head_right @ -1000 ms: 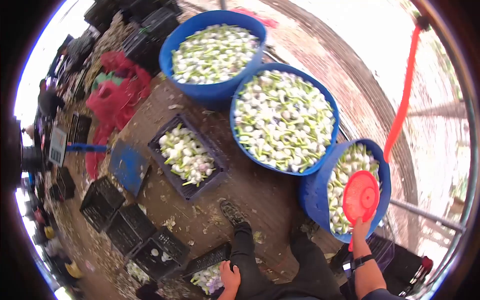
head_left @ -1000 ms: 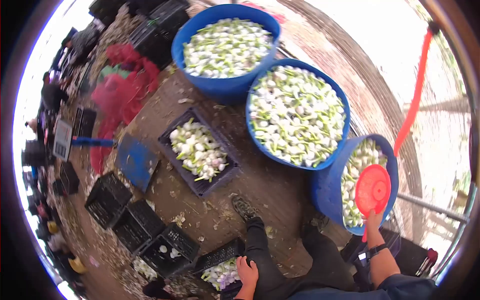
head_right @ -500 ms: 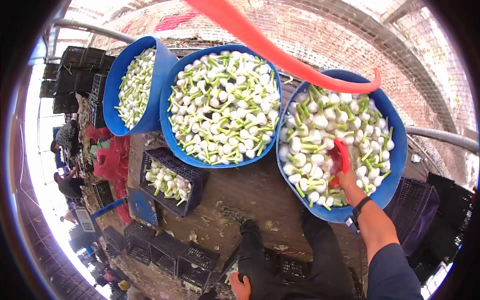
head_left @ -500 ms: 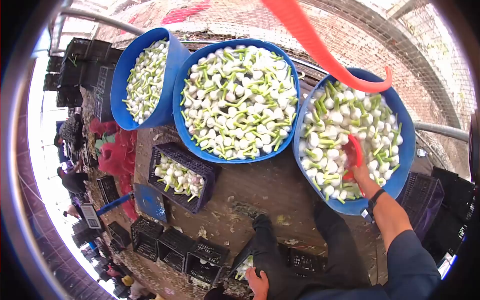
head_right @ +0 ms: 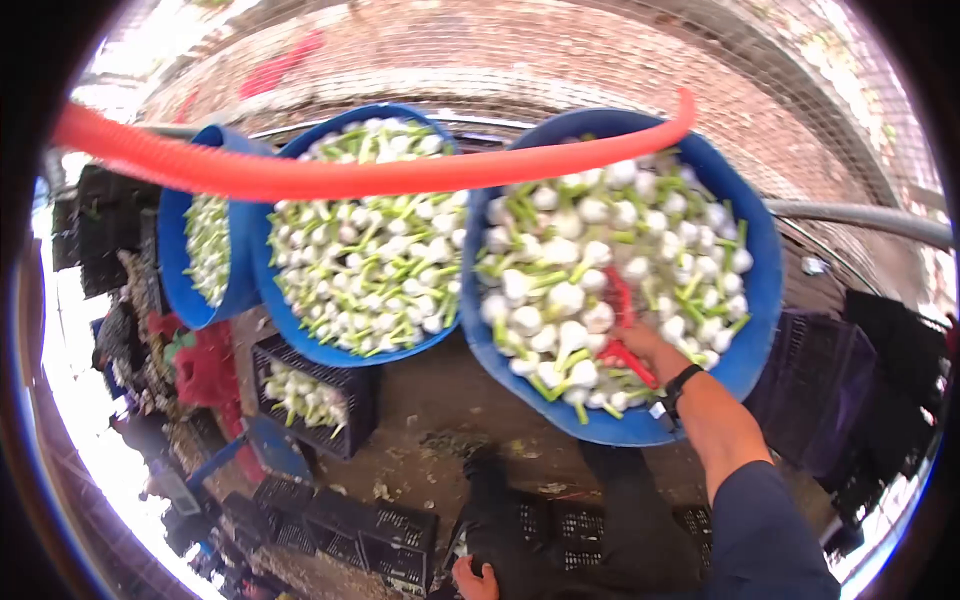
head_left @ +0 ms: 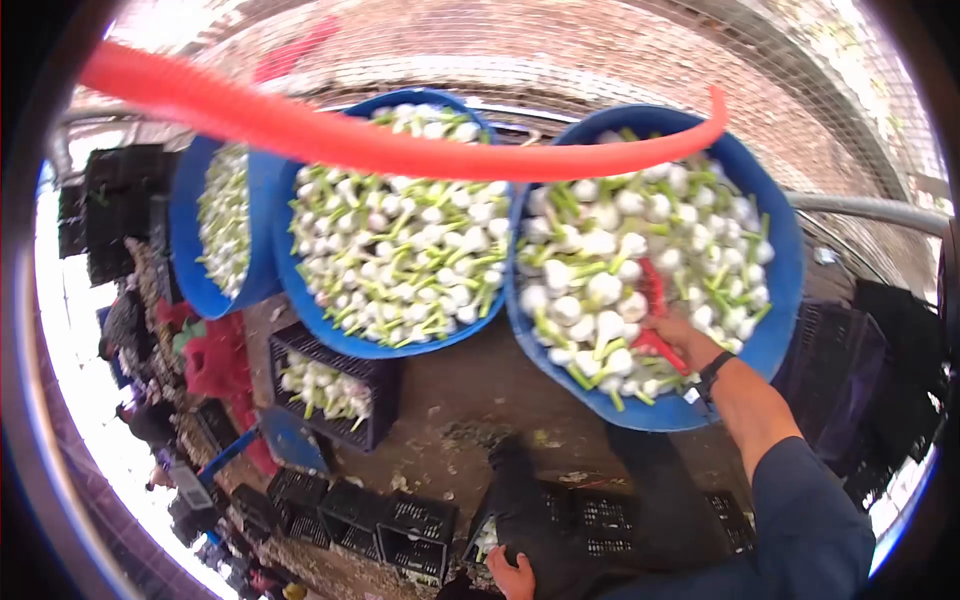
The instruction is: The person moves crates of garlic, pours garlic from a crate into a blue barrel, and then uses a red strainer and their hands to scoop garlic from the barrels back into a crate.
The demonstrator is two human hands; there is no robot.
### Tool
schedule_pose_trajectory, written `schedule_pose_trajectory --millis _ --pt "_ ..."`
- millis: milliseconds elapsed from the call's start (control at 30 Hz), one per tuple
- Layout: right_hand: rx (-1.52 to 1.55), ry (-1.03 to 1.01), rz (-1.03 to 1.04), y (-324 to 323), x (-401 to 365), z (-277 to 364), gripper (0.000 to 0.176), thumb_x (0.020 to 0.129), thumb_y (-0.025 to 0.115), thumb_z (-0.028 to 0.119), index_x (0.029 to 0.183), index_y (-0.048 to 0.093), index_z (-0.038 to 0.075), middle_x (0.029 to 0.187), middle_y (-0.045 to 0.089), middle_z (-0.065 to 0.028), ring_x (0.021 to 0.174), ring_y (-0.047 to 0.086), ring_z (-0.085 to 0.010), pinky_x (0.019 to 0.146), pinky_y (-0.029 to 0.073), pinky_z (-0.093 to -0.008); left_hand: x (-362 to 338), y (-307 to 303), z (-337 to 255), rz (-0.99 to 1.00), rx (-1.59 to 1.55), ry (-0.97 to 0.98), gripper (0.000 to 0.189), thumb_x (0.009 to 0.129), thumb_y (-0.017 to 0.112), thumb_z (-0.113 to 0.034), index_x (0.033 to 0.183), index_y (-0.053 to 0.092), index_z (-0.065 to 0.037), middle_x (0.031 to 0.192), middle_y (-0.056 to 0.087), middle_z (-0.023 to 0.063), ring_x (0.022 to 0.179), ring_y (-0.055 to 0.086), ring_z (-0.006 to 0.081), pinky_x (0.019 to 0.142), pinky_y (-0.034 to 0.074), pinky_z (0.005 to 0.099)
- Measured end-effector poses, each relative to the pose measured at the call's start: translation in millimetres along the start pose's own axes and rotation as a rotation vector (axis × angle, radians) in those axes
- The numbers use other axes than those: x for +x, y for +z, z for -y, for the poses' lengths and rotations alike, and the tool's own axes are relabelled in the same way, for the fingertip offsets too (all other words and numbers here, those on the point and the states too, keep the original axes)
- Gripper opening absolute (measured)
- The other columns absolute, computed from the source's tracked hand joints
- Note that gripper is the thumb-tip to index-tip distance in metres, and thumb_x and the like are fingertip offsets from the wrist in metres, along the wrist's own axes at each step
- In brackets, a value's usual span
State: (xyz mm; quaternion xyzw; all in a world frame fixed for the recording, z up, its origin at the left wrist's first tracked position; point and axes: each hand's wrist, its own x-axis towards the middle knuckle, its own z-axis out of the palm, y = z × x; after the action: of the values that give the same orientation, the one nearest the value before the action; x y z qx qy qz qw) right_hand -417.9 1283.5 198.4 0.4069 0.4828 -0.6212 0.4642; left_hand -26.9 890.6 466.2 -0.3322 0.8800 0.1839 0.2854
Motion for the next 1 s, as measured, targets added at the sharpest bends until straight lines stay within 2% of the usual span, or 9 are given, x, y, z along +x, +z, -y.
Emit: schedule_pose_trajectory --millis 133,267,400,467,533,567,700,800,1000 --pt "-0.027 -0.121 -0.027 12 7 6 0.034 0.090 0.053 0.013 0.121 0.051 -0.001 0.084 0.069 -0.0169 0.053 0.067 -0.0237 0.037 0.049 -0.0286 0 6 5 -0.001 0.009 0.051 0.054 0.088 0.061 -0.029 0.126 0.049 0.008 0.123 0.051 0.0303 0.119 0.044 0.0460 0.105 0.034 0.0505" --pt "0.052 -0.027 0.113 -6 1 18 0.034 0.090 0.054 0.013 0.120 0.050 -0.001 0.085 0.069 -0.0178 0.054 0.067 -0.0229 0.037 0.049 -0.0278 7 -5 -6 0.014 0.018 0.071 0.055 0.088 0.061 -0.030 0.125 0.049 0.009 0.122 0.051 0.0313 0.117 0.046 0.0468 0.104 0.035 0.0500" --pt "-0.017 -0.139 0.052 -12 -38 21 0.034 0.091 0.052 0.012 0.123 0.048 0.000 0.087 0.069 -0.0174 0.054 0.068 -0.0225 0.037 0.049 -0.0271 8 -11 -13 0.020 0.041 0.092 0.053 0.089 0.060 -0.029 0.123 0.050 0.010 0.121 0.052 0.0311 0.115 0.047 0.0467 0.103 0.037 0.0496" --pt "-0.019 -0.096 0.045 -20 -47 18 0.035 0.092 0.052 0.014 0.124 0.048 0.001 0.087 0.069 -0.0165 0.054 0.067 -0.0225 0.038 0.050 -0.0267 9 -12 -10 0.027 0.043 0.101 0.051 0.089 0.060 -0.029 0.122 0.050 0.010 0.120 0.052 0.0307 0.114 0.047 0.0463 0.102 0.037 0.0497" --pt "0.042 -0.119 0.126 -33 -52 7 0.027 0.092 0.055 0.016 0.111 0.056 -0.002 0.078 0.069 -0.0132 0.056 0.068 -0.0224 0.040 0.050 -0.0261 12 -16 -16 0.023 0.040 0.130 0.048 0.089 0.060 -0.027 0.120 0.051 0.009 0.118 0.053 0.0292 0.112 0.048 0.0457 0.101 0.037 0.0500" --pt "0.020 -0.123 0.145 -39 -54 3 0.028 0.093 0.056 0.020 0.112 0.057 -0.001 0.081 0.070 -0.0119 0.057 0.068 -0.0220 0.040 0.049 -0.0257 13 -18 -19 0.024 0.038 0.135 0.048 0.089 0.060 -0.027 0.120 0.051 0.009 0.118 0.053 0.0292 0.112 0.048 0.0457 0.101 0.037 0.0500" --pt "-0.007 -0.155 0.081 -37 -98 10 0.029 0.095 0.055 0.021 0.116 0.057 0.001 0.088 0.070 -0.0136 0.058 0.068 -0.0220 0.041 0.050 -0.0266 18 -23 -18 0.036 0.022 0.170 0.046 0.088 0.060 -0.026 0.119 0.052 0.008 0.118 0.054 0.0278 0.112 0.048 0.0449 0.101 0.037 0.0500" --pt "0.037 -0.186 0.036 -44 -119 7 0.029 0.093 0.053 0.019 0.114 0.059 0.000 0.085 0.071 -0.0140 0.057 0.068 -0.0213 0.041 0.049 -0.0263 21 -22 -6 0.024 0.025 0.187 0.046 0.088 0.060 -0.025 0.120 0.052 0.007 0.119 0.053 0.0273 0.114 0.047 0.0445 0.102 0.037 0.0496" --pt "0.048 -0.238 -0.041 -41 -176 9 0.031 0.095 0.054 0.025 0.121 0.053 0.006 0.086 0.069 -0.0121 0.053 0.066 -0.0210 0.037 0.047 -0.0282 25 -21 19 -0.027 -0.028 0.206 0.049 0.088 0.060 -0.027 0.123 0.052 0.007 0.125 0.052 0.0274 0.118 0.045 0.0447 0.105 0.035 0.0499"
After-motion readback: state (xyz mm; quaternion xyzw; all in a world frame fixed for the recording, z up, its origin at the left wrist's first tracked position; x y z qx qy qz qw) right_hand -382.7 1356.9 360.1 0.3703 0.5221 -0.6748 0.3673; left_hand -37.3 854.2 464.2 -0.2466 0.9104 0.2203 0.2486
